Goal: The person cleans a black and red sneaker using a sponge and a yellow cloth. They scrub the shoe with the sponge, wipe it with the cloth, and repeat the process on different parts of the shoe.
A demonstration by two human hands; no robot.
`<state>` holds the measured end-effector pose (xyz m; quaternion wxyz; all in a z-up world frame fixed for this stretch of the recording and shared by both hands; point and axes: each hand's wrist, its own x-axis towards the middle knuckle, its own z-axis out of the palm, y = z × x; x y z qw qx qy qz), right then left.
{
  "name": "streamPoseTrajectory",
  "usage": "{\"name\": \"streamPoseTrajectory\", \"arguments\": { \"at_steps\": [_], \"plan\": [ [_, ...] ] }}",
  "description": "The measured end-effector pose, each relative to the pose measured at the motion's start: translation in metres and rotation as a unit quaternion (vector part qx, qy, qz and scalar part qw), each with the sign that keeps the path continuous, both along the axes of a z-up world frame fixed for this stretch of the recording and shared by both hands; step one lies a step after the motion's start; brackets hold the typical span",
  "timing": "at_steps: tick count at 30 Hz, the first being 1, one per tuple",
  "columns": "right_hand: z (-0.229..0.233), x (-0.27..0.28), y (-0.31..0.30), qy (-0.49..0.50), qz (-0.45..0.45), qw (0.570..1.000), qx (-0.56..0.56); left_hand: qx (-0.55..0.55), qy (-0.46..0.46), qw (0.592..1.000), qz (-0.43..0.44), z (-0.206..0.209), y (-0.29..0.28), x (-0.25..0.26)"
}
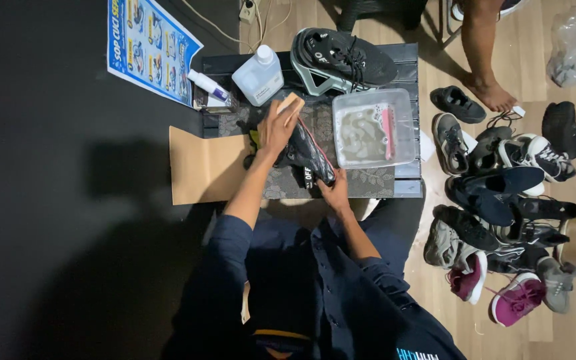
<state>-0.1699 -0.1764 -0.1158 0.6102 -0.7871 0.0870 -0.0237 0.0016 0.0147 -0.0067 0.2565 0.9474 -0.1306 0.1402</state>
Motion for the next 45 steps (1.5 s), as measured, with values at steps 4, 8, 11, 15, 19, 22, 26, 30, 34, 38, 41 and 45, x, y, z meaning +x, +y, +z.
{"name": "streamPoseTrajectory", "arguments": {
  "at_steps": [4,8,11,15,19,22,26,30,34,38,41,45],
  "plan": [
    [-0.013,0.002,0.000,-0.013,0.008,0.999,-0.044,-0.076,0.065,0.991,0.088,0.010,0.015,0.006],
    [-0.007,0.001,0.003,-0.024,0.004,0.997,-0.071,-0.053,0.079,0.995,0.025,0.014,0.019,-0.008],
    [-0.012,0.003,0.004,-0.040,0.002,0.995,-0.088,-0.084,0.076,0.993,-0.019,0.014,0.009,-0.027],
    [-0.016,0.007,0.002,-0.021,-0.017,0.997,-0.076,-0.022,0.159,0.980,-0.121,0.025,-0.020,-0.071],
    [-0.044,0.000,-0.002,-0.029,-0.018,0.997,-0.073,0.006,0.093,0.984,-0.154,0.010,-0.024,-0.124],
    [-0.095,-0.001,-0.008,-0.025,-0.007,0.997,-0.072,0.040,0.084,0.971,-0.220,0.008,-0.023,-0.144],
    [-0.085,-0.005,-0.008,-0.073,0.013,0.996,-0.051,0.068,0.070,0.946,-0.309,0.004,-0.023,-0.127],
    [0.008,0.004,0.002,-0.065,0.001,0.998,-0.021,0.139,-0.118,0.932,-0.312,0.001,-0.016,-0.078],
    [0.013,0.003,0.005,-0.031,-0.009,0.996,-0.081,0.144,-0.049,0.967,-0.203,-0.025,0.004,-0.011],
    [-0.003,0.004,0.003,0.012,-0.006,0.999,-0.033,0.086,0.098,0.990,-0.050,-0.007,0.017,0.022],
    [0.007,0.003,0.001,-0.011,-0.003,0.998,-0.056,0.019,0.094,0.995,0.022,-0.006,0.030,0.033],
    [0.024,0.004,0.007,-0.009,0.005,0.996,-0.091,-0.031,0.072,0.997,0.007,-0.026,0.032,0.030]
  ]
}}
